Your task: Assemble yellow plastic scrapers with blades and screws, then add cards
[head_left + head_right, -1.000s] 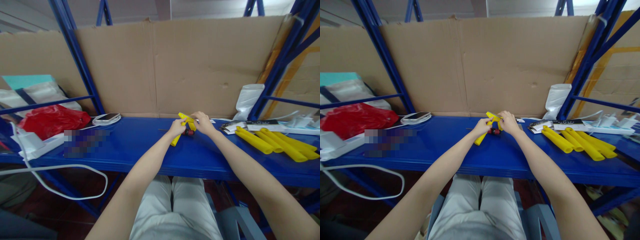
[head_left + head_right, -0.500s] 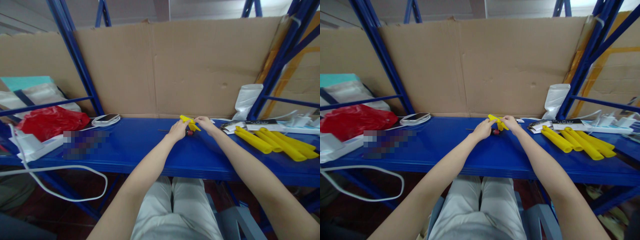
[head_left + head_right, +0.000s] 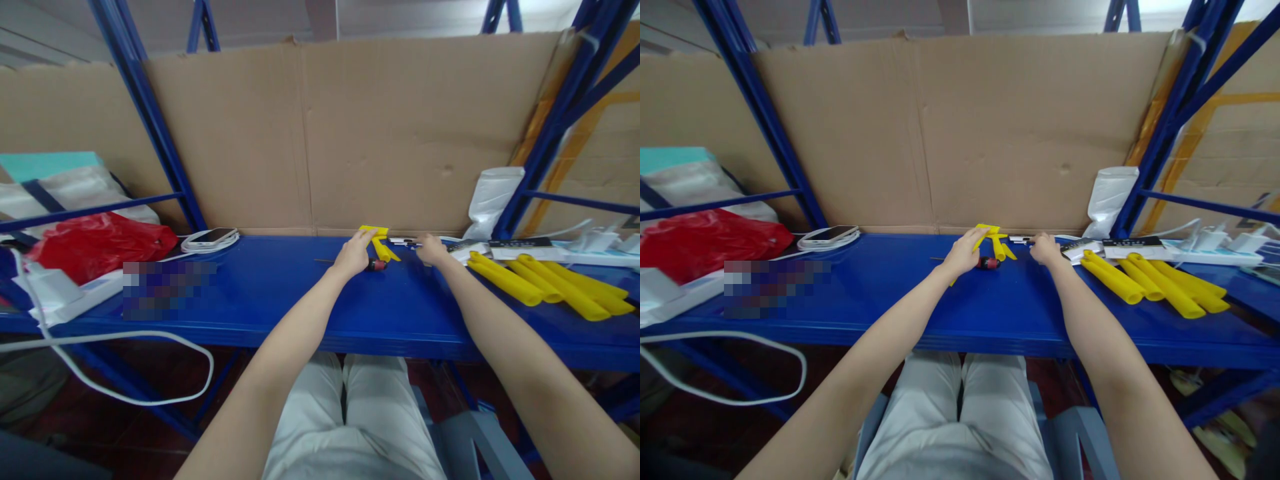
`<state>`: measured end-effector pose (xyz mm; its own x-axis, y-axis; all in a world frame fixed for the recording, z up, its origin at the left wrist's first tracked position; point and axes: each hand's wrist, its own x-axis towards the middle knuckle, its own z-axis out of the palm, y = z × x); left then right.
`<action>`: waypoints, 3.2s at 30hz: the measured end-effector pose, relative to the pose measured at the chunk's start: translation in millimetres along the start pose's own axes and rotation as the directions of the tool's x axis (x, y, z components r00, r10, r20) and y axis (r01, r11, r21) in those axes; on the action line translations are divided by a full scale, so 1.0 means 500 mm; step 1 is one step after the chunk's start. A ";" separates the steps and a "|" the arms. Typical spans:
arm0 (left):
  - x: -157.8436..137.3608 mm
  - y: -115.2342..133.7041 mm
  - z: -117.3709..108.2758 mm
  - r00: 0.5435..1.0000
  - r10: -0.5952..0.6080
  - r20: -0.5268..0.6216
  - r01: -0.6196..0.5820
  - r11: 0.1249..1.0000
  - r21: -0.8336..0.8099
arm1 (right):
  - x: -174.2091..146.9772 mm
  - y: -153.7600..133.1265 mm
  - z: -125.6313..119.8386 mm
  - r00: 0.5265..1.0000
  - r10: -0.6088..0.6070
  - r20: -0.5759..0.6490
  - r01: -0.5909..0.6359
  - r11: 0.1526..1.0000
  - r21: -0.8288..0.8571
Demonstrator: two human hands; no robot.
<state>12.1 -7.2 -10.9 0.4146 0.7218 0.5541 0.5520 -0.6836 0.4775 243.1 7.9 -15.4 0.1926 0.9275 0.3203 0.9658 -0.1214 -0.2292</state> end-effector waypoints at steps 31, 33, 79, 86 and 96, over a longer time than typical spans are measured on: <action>0.025 -0.055 0.011 0.967 -0.246 -0.062 0.222 0.937 -0.270 | -0.005 -0.002 0.018 0.996 -0.061 0.067 0.071 0.985 -0.160; 0.025 -0.054 0.011 0.970 -0.233 -0.067 0.207 0.941 -0.269 | -0.004 -0.001 0.019 0.995 -0.056 0.088 0.069 0.985 -0.160; 0.008 0.008 0.009 0.910 -0.214 0.355 0.414 0.515 -0.751 | -0.017 -0.109 -0.011 0.902 -0.328 -0.282 0.417 0.485 0.769; 0.007 0.011 -0.002 0.906 -0.183 0.381 0.421 0.483 -0.768 | -0.014 -0.108 -0.013 0.916 -0.290 -0.279 0.391 0.480 0.785; 0.016 -0.004 0.001 0.897 -0.149 0.417 0.440 0.402 -0.803 | -0.027 -0.127 -0.023 0.899 -0.279 -0.338 0.437 0.521 0.733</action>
<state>14.6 -0.2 -8.0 0.5914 0.7938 0.1418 -0.1765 -0.0442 0.9833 181.3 -1.2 5.3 -0.0372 0.7479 0.6628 0.4602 0.6015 -0.6529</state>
